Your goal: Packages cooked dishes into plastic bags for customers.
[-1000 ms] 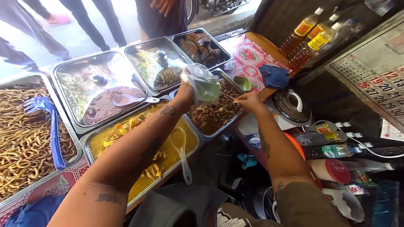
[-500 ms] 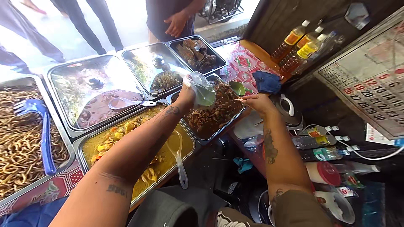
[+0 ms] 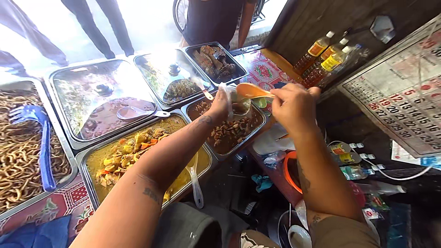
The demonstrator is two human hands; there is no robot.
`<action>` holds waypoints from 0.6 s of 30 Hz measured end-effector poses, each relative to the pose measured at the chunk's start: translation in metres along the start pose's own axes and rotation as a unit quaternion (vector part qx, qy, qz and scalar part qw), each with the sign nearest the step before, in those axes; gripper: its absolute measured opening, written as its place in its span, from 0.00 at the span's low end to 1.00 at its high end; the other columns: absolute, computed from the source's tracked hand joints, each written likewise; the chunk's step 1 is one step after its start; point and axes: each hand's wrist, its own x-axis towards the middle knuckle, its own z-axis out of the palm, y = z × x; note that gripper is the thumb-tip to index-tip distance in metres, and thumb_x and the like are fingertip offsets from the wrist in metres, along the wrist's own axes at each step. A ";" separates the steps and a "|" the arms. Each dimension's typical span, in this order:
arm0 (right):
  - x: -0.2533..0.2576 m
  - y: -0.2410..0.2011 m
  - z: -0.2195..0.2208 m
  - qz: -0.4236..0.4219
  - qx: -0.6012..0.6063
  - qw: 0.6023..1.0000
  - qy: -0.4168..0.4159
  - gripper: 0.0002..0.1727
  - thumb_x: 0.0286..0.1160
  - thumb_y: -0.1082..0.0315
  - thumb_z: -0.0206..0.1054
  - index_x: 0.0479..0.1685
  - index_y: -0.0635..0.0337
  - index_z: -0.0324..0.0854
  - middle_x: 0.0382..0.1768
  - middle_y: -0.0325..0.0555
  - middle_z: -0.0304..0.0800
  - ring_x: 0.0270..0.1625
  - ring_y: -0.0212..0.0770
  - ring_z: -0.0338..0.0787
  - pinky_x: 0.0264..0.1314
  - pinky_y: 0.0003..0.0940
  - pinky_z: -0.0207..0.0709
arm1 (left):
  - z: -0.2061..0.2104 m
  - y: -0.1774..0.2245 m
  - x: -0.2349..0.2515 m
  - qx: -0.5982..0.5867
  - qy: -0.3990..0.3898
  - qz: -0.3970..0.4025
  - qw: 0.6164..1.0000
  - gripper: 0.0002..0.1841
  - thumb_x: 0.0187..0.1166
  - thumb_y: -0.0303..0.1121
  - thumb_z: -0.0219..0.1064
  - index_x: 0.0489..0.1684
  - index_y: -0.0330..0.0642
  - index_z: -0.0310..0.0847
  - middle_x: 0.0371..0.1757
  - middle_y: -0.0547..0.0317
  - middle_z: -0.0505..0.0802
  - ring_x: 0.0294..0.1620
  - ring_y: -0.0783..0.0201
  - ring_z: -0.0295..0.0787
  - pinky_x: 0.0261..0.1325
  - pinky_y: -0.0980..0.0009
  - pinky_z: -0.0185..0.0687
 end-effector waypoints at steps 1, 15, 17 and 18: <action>0.001 0.006 -0.005 0.034 -0.011 0.999 -0.013 0.15 0.77 0.71 0.62 0.52 0.56 0.94 0.49 0.57 0.94 0.58 0.61 0.89 0.65 0.72 0.66 | -0.002 -0.002 0.001 -0.002 -0.001 0.000 1.000 0.38 0.88 0.64 0.17 0.89 0.55 0.50 0.64 0.47 0.87 0.56 0.53 0.89 0.52 0.52 0.88; -0.034 0.038 0.079 0.279 0.103 0.898 -0.326 0.13 0.77 0.71 0.67 0.56 0.61 0.90 0.55 0.63 0.92 0.64 0.65 0.86 0.74 0.73 0.64 | -0.019 0.041 -0.030 -0.044 0.004 -0.060 0.997 0.22 0.94 0.52 0.41 0.55 0.47 0.77 0.36 0.57 0.91 0.34 0.62 0.90 0.35 0.64 0.87; -0.039 0.040 0.098 0.303 0.182 0.882 -0.314 0.12 0.76 0.71 0.69 0.55 0.64 0.89 0.52 0.64 0.91 0.59 0.63 0.88 0.68 0.69 0.72 | -0.022 0.039 -0.027 -0.052 0.012 -0.073 0.996 0.22 0.94 0.52 0.43 0.58 0.47 0.77 0.39 0.55 0.91 0.37 0.59 0.90 0.37 0.61 0.88; -0.040 0.038 0.104 0.313 0.212 0.873 -0.308 0.12 0.77 0.72 0.70 0.56 0.66 0.88 0.51 0.64 0.91 0.57 0.61 0.89 0.66 0.64 0.76 | -0.023 0.039 -0.026 -0.052 0.023 -0.082 0.995 0.22 0.94 0.52 0.43 0.60 0.46 0.76 0.41 0.53 0.90 0.39 0.58 0.90 0.39 0.60 0.87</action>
